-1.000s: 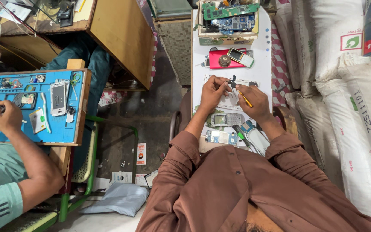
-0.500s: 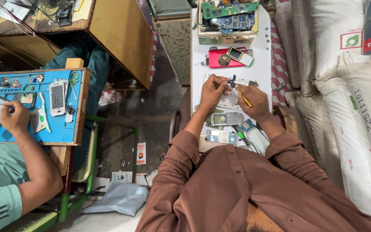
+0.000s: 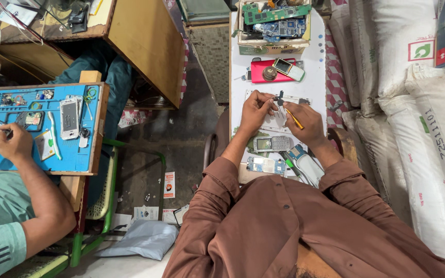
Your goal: The person sits at a repair bench and uses a screwdriver to work on a small disassembled phone component, holding the part in one hand while turning the screwdriver with the other. The person continues working on the small phone part throughout the episode.
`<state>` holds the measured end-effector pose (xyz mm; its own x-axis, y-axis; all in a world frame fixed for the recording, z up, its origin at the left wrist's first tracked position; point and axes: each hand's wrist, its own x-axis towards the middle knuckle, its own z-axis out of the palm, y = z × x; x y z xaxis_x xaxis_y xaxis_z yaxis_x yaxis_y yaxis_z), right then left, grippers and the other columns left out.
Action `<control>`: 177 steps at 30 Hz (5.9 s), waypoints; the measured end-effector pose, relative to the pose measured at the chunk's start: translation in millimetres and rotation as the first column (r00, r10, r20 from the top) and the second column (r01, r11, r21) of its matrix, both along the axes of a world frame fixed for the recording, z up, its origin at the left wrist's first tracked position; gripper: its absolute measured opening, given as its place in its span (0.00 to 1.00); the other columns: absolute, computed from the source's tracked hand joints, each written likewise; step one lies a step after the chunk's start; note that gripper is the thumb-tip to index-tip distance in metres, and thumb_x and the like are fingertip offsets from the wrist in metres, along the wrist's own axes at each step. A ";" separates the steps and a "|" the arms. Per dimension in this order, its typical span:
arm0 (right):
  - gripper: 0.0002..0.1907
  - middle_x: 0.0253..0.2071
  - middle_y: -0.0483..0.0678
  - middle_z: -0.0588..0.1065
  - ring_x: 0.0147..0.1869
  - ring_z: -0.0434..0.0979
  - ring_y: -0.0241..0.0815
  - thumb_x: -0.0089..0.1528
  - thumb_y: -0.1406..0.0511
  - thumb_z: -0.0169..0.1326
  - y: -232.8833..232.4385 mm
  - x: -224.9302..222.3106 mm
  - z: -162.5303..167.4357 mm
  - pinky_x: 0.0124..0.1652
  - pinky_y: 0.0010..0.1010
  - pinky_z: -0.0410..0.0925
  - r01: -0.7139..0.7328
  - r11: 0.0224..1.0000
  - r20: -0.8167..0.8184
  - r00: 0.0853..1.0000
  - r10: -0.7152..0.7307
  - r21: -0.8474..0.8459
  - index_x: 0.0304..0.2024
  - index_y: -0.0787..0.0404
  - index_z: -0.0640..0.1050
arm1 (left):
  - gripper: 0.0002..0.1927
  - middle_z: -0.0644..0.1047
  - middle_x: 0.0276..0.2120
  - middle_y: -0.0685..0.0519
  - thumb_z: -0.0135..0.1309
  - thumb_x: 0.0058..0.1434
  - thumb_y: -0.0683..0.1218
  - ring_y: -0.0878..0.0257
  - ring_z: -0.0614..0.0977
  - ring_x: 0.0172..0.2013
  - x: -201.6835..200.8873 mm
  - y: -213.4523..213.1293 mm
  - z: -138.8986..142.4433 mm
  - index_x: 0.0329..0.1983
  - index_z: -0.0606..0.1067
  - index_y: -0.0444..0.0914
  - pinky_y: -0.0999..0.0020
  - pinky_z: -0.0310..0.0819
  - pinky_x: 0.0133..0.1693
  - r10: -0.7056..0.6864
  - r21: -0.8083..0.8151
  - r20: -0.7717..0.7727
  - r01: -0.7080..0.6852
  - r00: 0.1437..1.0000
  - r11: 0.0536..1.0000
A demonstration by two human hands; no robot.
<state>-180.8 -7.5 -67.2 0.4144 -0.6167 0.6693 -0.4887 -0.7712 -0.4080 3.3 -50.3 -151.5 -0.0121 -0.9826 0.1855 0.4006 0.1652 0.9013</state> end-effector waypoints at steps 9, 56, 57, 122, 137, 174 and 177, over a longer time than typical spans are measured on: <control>0.17 0.48 0.55 0.80 0.42 0.80 0.52 0.63 0.72 0.57 -3.3 1.1 0.8 0.42 0.39 0.74 -0.035 0.999 0.001 0.999 0.035 -0.020 0.55 0.65 0.77 | 0.06 0.78 0.47 0.42 0.53 0.68 0.37 0.64 0.83 0.35 1.3 -3.2 -2.3 0.39 0.67 0.32 0.73 0.79 0.33 -0.013 0.006 0.004 0.013 1.000 1.000; 0.19 0.48 0.54 0.80 0.44 0.81 0.51 0.60 0.74 0.59 6.2 3.0 -14.9 0.43 0.38 0.74 0.018 0.999 -0.010 1.000 -0.019 -0.040 0.54 0.64 0.77 | 0.15 0.82 0.39 0.51 0.52 0.71 0.40 0.68 0.83 0.36 1.9 7.3 -13.4 0.59 0.76 0.32 0.74 0.79 0.36 -0.070 0.071 0.084 0.064 0.994 0.995; 0.18 0.48 0.54 0.80 0.44 0.81 0.52 0.61 0.75 0.59 6.9 2.9 -15.7 0.43 0.38 0.74 0.027 0.999 -0.007 1.000 -0.027 -0.039 0.54 0.64 0.77 | 0.14 0.82 0.39 0.51 0.52 0.71 0.40 0.68 0.83 0.36 1.7 7.1 -13.7 0.58 0.77 0.32 0.74 0.79 0.36 -0.069 0.068 0.084 0.064 0.994 0.996; 0.18 0.47 0.53 0.80 0.42 0.81 0.51 0.60 0.75 0.59 16.2 -8.9 -14.3 0.42 0.38 0.74 -0.001 0.999 -0.033 0.999 -0.001 -0.051 0.53 0.65 0.77 | 0.14 0.81 0.34 0.51 0.52 0.71 0.41 0.68 0.83 0.33 -12.6 17.4 -11.2 0.58 0.74 0.32 0.74 0.79 0.34 -0.059 0.031 0.151 0.055 0.987 0.998; 0.18 0.48 0.53 0.80 0.44 0.81 0.51 0.60 0.74 0.59 6.9 -6.6 -9.4 0.43 0.38 0.74 0.000 0.998 -0.018 1.000 -0.001 -0.060 0.53 0.64 0.77 | 0.14 0.82 0.35 0.51 0.52 0.71 0.42 0.69 0.83 0.34 -7.9 6.6 -6.6 0.58 0.76 0.31 0.75 0.78 0.35 -0.076 0.015 0.147 0.075 0.986 0.997; 0.17 0.48 0.54 0.81 0.44 0.81 0.50 0.60 0.74 0.59 0.8 -2.0 -9.3 0.43 0.37 0.74 0.007 0.998 -0.010 1.000 -0.008 -0.062 0.53 0.64 0.78 | 0.12 0.82 0.32 0.52 0.50 0.72 0.40 0.70 0.81 0.31 -3.5 2.5 1.1 0.56 0.78 0.34 0.75 0.77 0.34 -0.056 0.035 0.230 0.049 0.972 0.998; 0.17 0.48 0.54 0.80 0.46 0.82 0.51 0.61 0.74 0.59 -0.7 -1.3 -8.9 0.44 0.37 0.75 0.002 0.998 -0.005 1.000 -0.003 -0.070 0.53 0.64 0.77 | 0.13 0.81 0.31 0.52 0.51 0.72 0.41 0.70 0.81 0.30 -2.7 2.9 4.7 0.56 0.78 0.34 0.75 0.77 0.33 -0.050 0.025 0.241 0.045 0.969 0.999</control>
<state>-182.1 -8.2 -76.1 0.4163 -0.5693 0.7089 -0.4925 -0.7966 -0.3505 0.7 -47.5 -146.7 -0.1012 -0.9831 0.1529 0.1772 0.1334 0.9751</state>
